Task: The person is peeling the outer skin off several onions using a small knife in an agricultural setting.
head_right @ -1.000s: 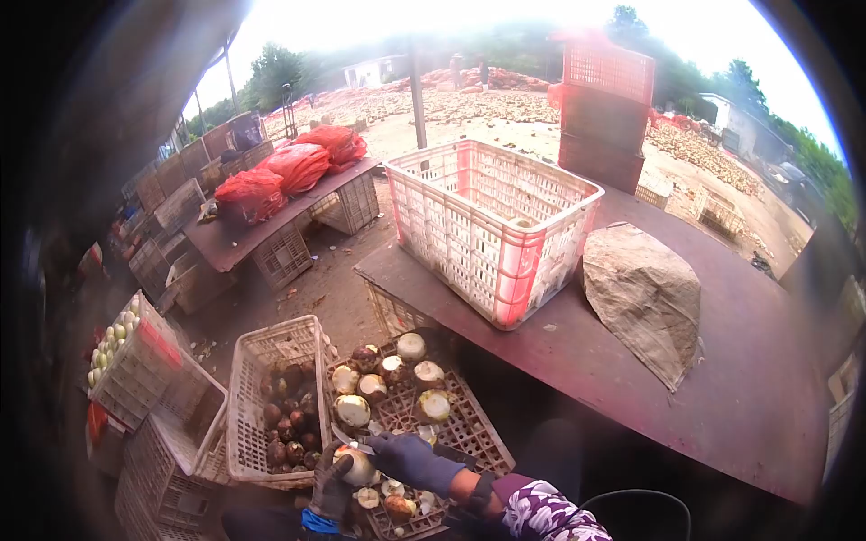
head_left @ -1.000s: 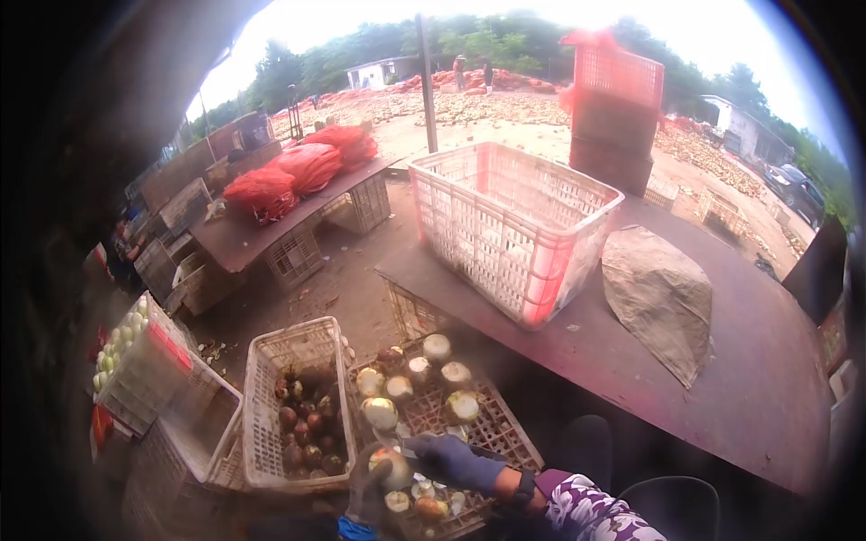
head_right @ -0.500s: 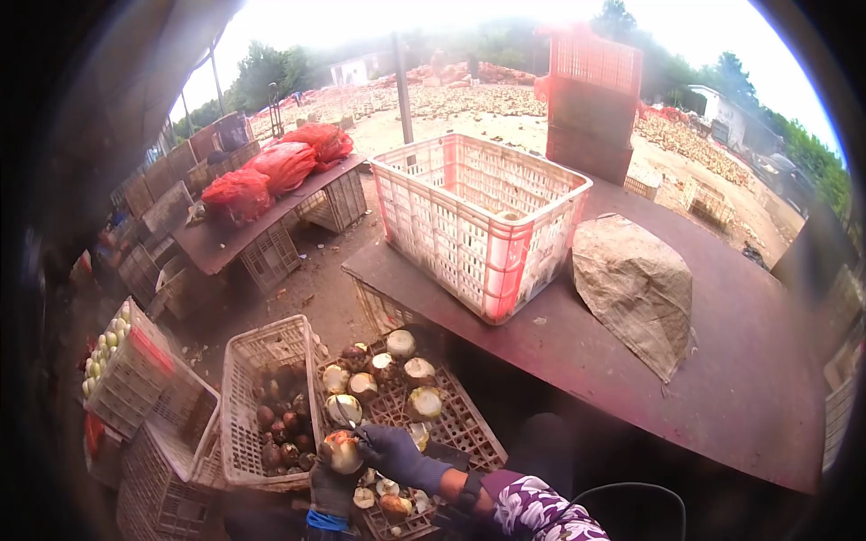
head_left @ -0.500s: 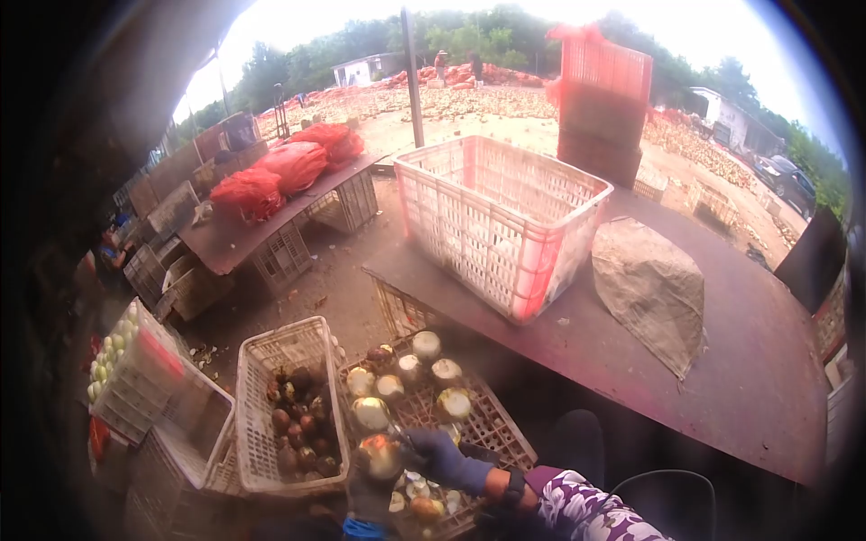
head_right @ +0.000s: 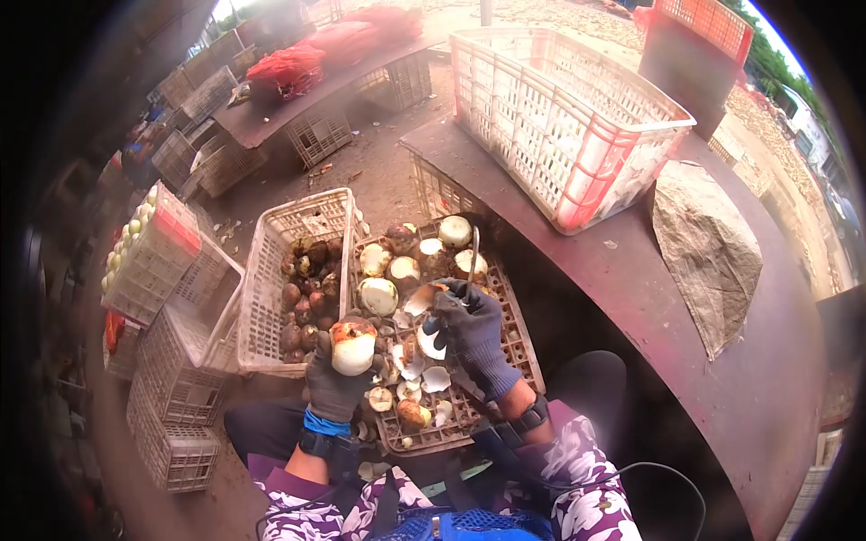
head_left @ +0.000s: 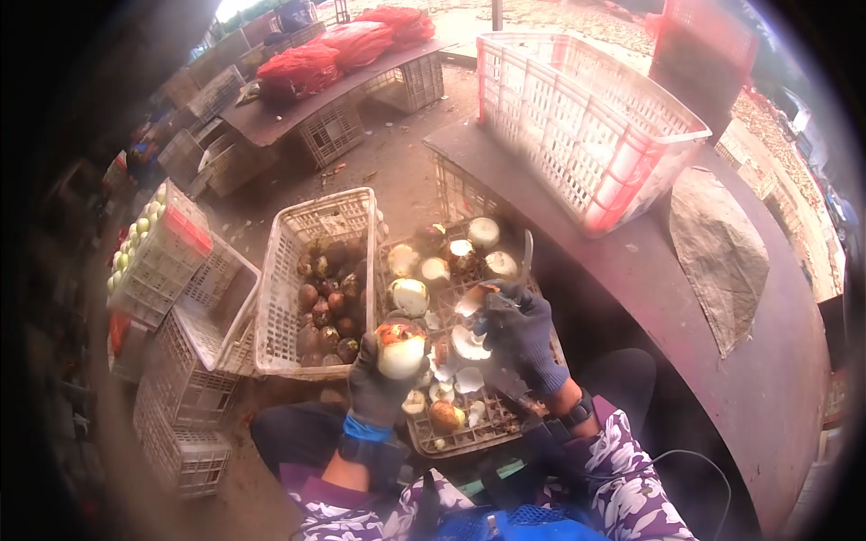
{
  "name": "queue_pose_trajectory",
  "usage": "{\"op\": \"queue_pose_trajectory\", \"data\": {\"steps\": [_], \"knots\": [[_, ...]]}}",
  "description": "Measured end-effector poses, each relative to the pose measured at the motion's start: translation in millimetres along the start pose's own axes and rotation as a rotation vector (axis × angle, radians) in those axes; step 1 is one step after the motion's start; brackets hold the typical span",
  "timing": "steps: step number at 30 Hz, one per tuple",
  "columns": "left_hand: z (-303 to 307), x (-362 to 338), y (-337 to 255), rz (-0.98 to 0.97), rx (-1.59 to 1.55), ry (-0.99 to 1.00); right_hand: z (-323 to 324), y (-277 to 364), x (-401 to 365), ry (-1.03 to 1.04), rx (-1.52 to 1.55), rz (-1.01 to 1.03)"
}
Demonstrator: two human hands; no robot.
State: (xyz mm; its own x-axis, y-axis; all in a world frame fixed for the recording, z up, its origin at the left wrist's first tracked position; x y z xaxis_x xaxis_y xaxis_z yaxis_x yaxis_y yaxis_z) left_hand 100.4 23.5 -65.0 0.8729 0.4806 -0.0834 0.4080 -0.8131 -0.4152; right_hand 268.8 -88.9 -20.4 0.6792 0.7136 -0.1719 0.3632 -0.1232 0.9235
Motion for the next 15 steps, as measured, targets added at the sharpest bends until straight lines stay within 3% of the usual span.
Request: {"op": "queue_pose_trajectory", "data": {"steps": [1, 3, 5, 6, 7, 15], "knots": [[-1.4, -0.3, -2.6, 0.005, -0.008, 0.020, 2.7, 4.9, 0.4, -0.029, 0.015, 0.003], [1.6, -1.3, -9.9, -0.028, 0.042, 0.011, -4.5, -5.2, 2.9, 0.172, -0.059, 0.017], [2.0, -3.6, -13.6, -0.040, 0.038, -0.028, -22.5, -26.8, -6.0, 0.351, -0.359, 0.022], [3.9, -4.0, -15.6, -0.046, 0.051, -0.022, -39.8, -9.9, -16.3, 0.419, -0.784, 0.327], [8.0, -4.3, -18.0, -0.050, 0.066, -0.017, -43.5, -15.7, -22.0, 0.425, -1.012, 0.312], [3.2, -5.9, -28.2, -0.103, 0.239, -0.006, -72.4, -37.0, -44.6, 0.650, -1.370, 0.356]]}}
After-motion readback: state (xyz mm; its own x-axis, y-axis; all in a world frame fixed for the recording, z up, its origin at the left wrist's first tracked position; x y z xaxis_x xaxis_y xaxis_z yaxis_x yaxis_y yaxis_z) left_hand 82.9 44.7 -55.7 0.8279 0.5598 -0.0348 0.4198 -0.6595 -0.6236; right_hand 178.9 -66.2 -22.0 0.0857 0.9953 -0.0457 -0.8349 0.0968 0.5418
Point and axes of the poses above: each hand's wrist, its own x-axis towards the middle knuckle, its own z-axis out of the back of the hand, y = z × x, the point moved 9 cm from there along x, towards the middle knuckle, and after that the axes turned 5 degrees about y, right-handed, at the moved point
